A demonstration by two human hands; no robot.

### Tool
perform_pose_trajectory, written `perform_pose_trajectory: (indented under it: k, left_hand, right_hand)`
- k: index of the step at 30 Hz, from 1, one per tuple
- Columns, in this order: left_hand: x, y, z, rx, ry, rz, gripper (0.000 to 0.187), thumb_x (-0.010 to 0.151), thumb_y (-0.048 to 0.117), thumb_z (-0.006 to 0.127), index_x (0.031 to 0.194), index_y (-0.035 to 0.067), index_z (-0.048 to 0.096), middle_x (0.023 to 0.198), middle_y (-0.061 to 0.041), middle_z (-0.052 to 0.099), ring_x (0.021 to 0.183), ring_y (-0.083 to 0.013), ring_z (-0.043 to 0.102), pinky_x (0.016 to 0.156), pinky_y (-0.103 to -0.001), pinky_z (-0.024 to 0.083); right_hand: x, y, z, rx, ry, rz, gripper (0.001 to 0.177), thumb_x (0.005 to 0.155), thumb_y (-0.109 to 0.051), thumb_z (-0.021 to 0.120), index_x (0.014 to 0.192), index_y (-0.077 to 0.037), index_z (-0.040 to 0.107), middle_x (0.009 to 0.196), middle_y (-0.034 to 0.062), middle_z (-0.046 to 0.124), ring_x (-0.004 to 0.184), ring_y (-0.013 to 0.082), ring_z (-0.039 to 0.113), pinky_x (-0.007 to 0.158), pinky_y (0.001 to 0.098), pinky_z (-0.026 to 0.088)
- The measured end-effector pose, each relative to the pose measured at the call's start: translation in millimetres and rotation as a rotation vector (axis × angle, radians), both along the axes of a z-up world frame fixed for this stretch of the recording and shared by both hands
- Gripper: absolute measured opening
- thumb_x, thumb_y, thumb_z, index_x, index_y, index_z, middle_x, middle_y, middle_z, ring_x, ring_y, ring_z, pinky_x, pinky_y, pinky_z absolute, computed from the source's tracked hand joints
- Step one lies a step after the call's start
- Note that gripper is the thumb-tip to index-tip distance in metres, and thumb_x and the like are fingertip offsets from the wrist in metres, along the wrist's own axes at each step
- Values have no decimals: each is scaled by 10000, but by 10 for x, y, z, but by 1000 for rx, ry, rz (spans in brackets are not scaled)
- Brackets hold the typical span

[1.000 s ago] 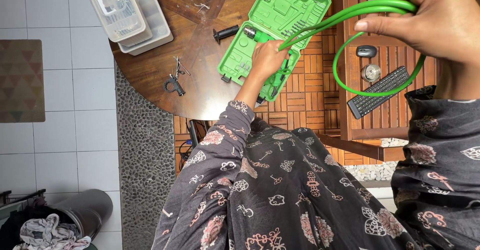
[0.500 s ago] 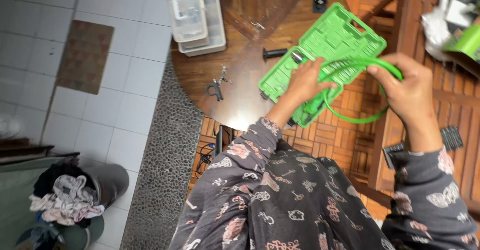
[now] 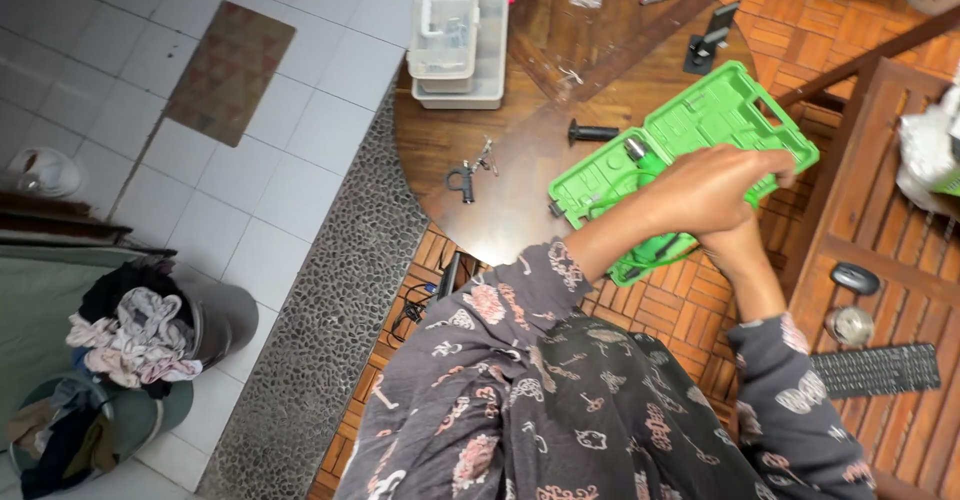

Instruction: The person organizes tools and hardware on a round wooden table. They place a small compartmentalized box into a larger plastic container, close it, and then open a green drill kit. They remove the drill and several drill bits, place them on the table, and then coil the drill's power cord before placing the drill back in the kit.

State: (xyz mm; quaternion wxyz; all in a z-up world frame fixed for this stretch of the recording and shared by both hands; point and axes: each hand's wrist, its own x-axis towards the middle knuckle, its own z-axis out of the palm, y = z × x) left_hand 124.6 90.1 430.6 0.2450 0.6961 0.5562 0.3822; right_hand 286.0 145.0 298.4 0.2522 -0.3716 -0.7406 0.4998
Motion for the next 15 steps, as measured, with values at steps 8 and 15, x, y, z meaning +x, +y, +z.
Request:
perform_pose_trajectory:
  k: [8, 15]
  left_hand:
    - [-459, -343, 405, -21, 167, 78, 358, 669, -8, 688, 1012, 90, 661, 864, -191, 725, 881, -408, 693, 705, -518, 506]
    - [-633, -723, 302, -56, 287, 284, 261, 771, -38, 633, 1014, 50, 663, 894, -210, 725, 910, -409, 701, 727, -538, 524]
  right_hand:
    - [-670, -178, -340, -115, 10, 129, 433, 851, -186, 812, 1241, -36, 698, 1258, 144, 750, 1186, 197, 681, 982, 370, 548]
    - [-1177, -490, -344, -69, 52, 345, 510, 834, -163, 808, 1290, -30, 619, 1329, 140, 662, 1236, 203, 605, 1020, 383, 484]
